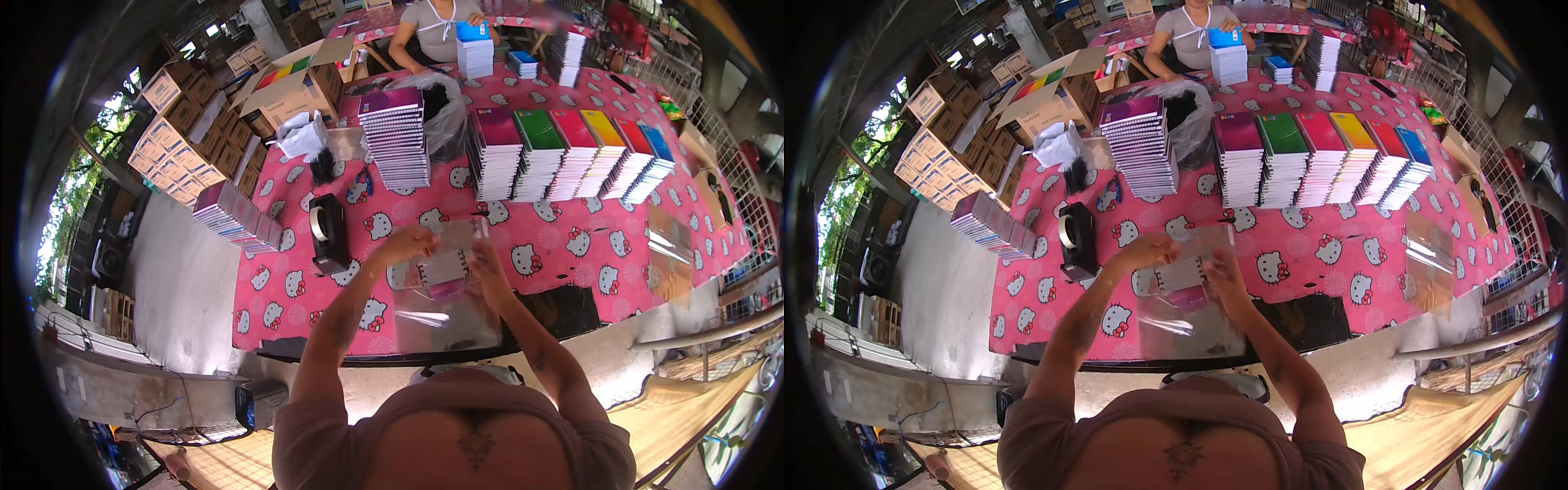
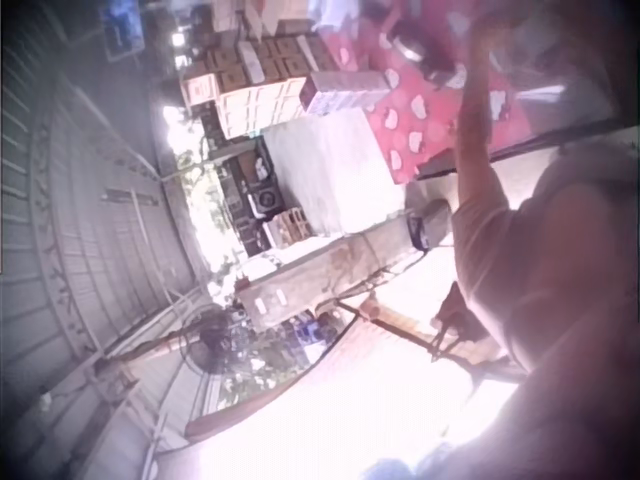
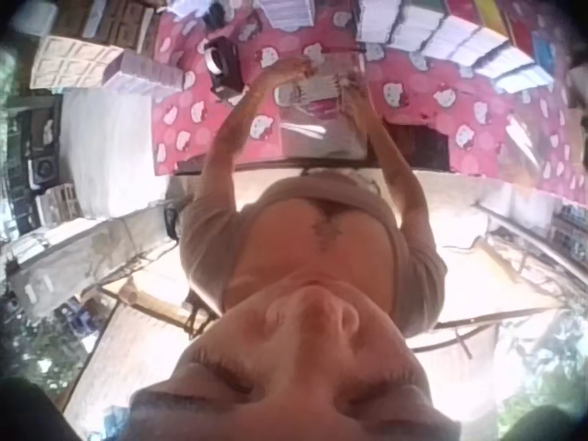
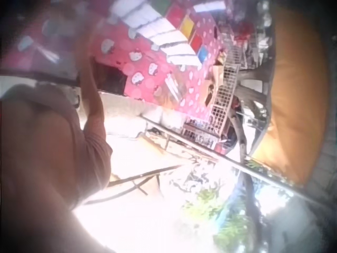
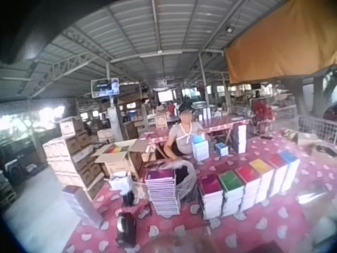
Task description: The person places notebooks into plastic bags by hand, seals them, and stacks the finished items on a table.
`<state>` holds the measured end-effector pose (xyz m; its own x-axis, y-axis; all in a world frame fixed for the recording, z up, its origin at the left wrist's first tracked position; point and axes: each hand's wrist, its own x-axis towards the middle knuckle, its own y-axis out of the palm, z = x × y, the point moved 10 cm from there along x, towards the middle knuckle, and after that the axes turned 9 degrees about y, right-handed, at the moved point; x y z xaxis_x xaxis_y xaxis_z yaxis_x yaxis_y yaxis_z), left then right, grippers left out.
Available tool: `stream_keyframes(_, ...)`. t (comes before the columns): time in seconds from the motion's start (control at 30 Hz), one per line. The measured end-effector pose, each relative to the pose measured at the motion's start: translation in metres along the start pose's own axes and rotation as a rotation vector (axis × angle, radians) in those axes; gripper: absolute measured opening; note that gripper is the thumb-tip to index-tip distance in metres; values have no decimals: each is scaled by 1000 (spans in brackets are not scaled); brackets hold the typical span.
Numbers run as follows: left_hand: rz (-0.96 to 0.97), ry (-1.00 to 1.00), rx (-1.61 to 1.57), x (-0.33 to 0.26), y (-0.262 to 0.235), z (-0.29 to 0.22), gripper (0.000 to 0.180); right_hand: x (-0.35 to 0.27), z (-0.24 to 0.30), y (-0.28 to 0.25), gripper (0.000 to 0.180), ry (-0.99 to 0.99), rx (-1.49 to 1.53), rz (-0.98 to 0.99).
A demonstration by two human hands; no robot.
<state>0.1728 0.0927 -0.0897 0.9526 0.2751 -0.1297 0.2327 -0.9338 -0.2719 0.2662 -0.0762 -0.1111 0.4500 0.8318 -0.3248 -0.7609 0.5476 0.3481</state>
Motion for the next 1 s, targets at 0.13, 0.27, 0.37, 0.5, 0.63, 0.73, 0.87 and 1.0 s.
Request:
stream_keyframes(0.13, -430, 521, 1311, -59, 65, -134, 60, -41, -66, 2, 20, -209, -1052, 204)
stream_keyframes(0.27, -331, 301, 1244, -68, 77, -123, 85, -131, -67, 92, 21, -901, -1292, 565)
stream_keyframes(0.37, -233, 139, 1018, -52, 62, -107, 86, -81, -118, 78, 33, -29, -849, 804)
stream_keyframes(0.5, -592, 192, 331, -97, 40, -62, 73, -46, -86, 45, 51, 310, 516, 551)
stream_keyframes(0.63, -711, 296, -451, -128, 70, 31, 76, -21, -7, 17, 71, -45, -66, 319)
stream_keyframes(0.73, -671, 343, -388, -132, 60, 10, 75, -23, 12, 34, 74, -179, -654, 384)
stream_keyframes(0.87, -711, 414, 295, -123, 47, -95, 38, -9, 16, 23, 48, -72, -520, 377)
stream_keyframes(1.0, -925, 525, 75, -154, -1, -62, 13, -21, 77, 36, 28, -326, -592, 258)
